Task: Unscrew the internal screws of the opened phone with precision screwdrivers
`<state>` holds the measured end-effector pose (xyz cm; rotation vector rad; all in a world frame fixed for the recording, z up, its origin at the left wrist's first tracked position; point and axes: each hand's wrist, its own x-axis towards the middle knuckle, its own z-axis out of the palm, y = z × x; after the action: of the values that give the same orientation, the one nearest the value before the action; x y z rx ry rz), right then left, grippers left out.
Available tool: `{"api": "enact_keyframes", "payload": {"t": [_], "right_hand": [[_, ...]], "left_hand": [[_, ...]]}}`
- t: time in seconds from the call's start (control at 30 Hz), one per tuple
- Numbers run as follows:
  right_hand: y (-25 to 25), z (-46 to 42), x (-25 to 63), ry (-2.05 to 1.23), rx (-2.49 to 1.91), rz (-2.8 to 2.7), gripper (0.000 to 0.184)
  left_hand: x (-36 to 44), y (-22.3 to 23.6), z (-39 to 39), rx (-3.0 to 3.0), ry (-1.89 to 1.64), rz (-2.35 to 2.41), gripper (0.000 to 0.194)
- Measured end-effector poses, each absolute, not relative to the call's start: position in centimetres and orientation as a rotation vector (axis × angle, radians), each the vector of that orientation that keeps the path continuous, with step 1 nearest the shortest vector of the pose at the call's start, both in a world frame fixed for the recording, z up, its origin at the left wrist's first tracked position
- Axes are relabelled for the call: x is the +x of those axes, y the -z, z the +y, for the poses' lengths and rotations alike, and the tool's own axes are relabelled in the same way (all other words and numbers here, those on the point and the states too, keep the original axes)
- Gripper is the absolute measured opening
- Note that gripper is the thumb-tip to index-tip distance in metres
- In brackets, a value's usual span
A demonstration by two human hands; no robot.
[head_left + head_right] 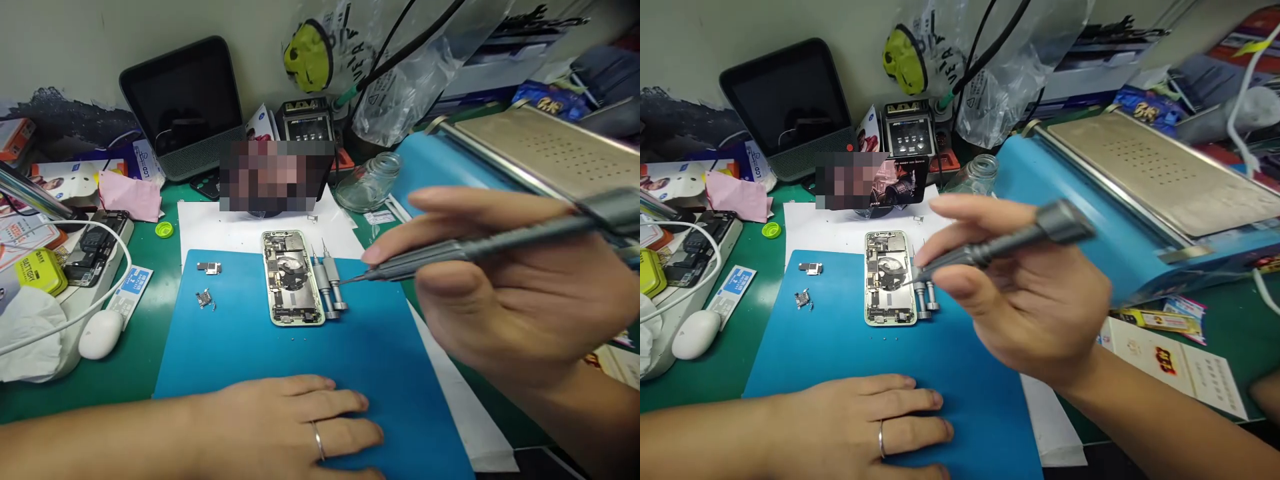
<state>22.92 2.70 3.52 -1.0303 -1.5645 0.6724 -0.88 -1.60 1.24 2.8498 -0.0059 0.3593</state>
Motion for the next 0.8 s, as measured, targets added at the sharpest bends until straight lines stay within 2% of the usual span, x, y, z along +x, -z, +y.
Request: {"api": "enact_keyframes", "payload": {"t": [0.03, 0.2, 0.3, 0.43, 0.7, 0.8], "right_hand": [[-4.0, 2.8, 21.9, -0.639, -0.958, -1.535, 0.04], [-2.2, 4.2, 20.4, -0.508, -0.786, -1.65, 0.063], [-0.6, 4.3, 21.4, -0.458, -0.66, -1.834, 0.069], [-0.3, 3.6, 22.1, -0.517, -0.668, -1.962, 0.044], [-1.2, 3.0, 22.1, -0.684, -0.762, -2.04, 0.017], [-1.3, 3.1, 21.9, -0.666, -0.684, -2.089, 0.013]], "left_hand": [[-0.9, -1.4, -1.5, 2.86, -0.328, -0.017, 0.043], [-0.7, -1.9, -1.5, 2.887, -0.184, 0.031, 0.047], [-0.6, -1.8, -1.7, 2.851, -0.121, 0.091, 0.052], [-0.4, -1.4, -1.9, 2.778, -0.091, 0.186, 0.056], [-0.4, -1.1, -2.2, 2.745, -0.016, 0.261, 0.059], [-0.4, -1.1, -2.2, 2.728, -0.024, 0.268, 0.059]]}}
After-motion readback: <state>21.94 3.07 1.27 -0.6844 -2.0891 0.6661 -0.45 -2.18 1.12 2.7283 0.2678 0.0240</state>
